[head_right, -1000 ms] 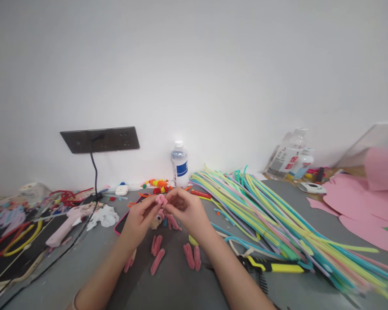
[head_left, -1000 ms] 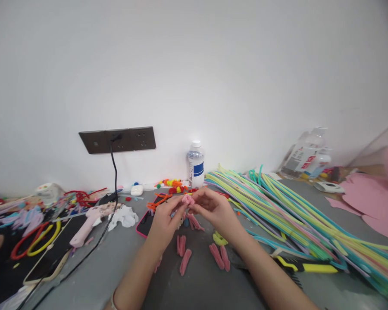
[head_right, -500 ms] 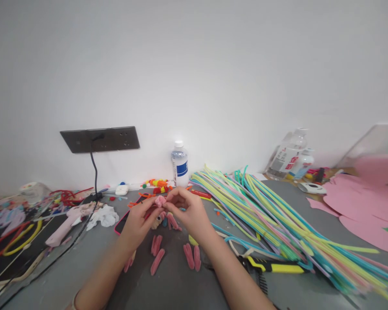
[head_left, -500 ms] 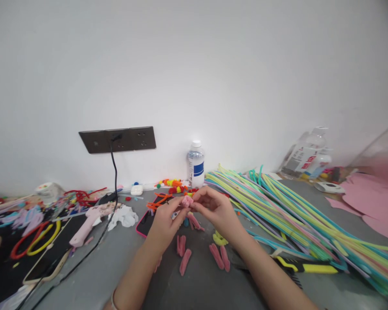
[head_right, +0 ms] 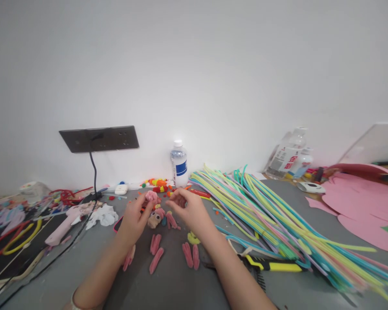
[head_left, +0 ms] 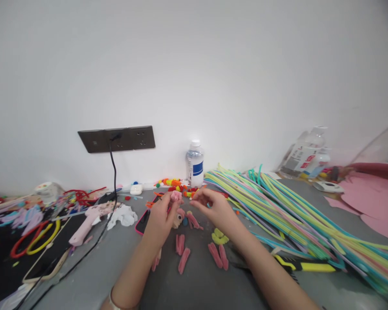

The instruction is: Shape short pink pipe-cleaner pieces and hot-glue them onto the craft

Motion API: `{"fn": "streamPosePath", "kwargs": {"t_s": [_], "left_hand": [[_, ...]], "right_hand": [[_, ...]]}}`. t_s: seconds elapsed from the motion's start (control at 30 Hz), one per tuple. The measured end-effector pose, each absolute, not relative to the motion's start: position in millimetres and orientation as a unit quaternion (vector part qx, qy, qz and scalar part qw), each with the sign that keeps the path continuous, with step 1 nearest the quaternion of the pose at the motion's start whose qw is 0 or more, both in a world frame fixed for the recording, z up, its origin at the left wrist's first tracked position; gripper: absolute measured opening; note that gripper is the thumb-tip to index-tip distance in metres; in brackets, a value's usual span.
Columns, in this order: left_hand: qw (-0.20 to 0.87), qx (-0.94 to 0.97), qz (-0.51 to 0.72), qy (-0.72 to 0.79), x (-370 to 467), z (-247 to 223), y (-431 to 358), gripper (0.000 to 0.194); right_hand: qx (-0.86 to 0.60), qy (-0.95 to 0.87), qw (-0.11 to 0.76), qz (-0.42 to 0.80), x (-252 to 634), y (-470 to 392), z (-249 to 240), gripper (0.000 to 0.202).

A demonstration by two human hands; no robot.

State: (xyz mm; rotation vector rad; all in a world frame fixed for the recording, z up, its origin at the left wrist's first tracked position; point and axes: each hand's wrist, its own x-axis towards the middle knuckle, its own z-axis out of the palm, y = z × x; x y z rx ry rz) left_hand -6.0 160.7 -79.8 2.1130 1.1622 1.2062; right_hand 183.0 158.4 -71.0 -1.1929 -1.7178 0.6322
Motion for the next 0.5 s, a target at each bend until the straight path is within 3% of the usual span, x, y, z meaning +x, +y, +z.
{"fn": "streamPosePath", "kwargs": {"t_s": [0.13,0.23,0.37,0.43,0.5], "left_hand": [[0.218,0.758,0.437,0.433,-5,-82,161,0.018],[0.206,0.761,0.434,0.435,-3,-83,161,0.017],[0.207,0.760,0.436,0.436,-2,-83,160,0.019],[0.218,0.753,0.441,0.436,-2,-81,160,0.020],[0.235,0.746,0.447,0.435,-2,-80,160,0.020]], "right_hand": [[-0.550,-0.744,0.311,0.220,179,156,-78,0.006],[-0.568,-0.751,0.261,0.213,172,152,-80,0.008],[-0.554,-0.721,0.303,0.284,175,156,-84,0.009],[-0.535,-0.690,0.354,0.335,181,161,-84,0.004],[-0.496,-0.657,0.419,0.384,185,164,-81,0.011]]}}
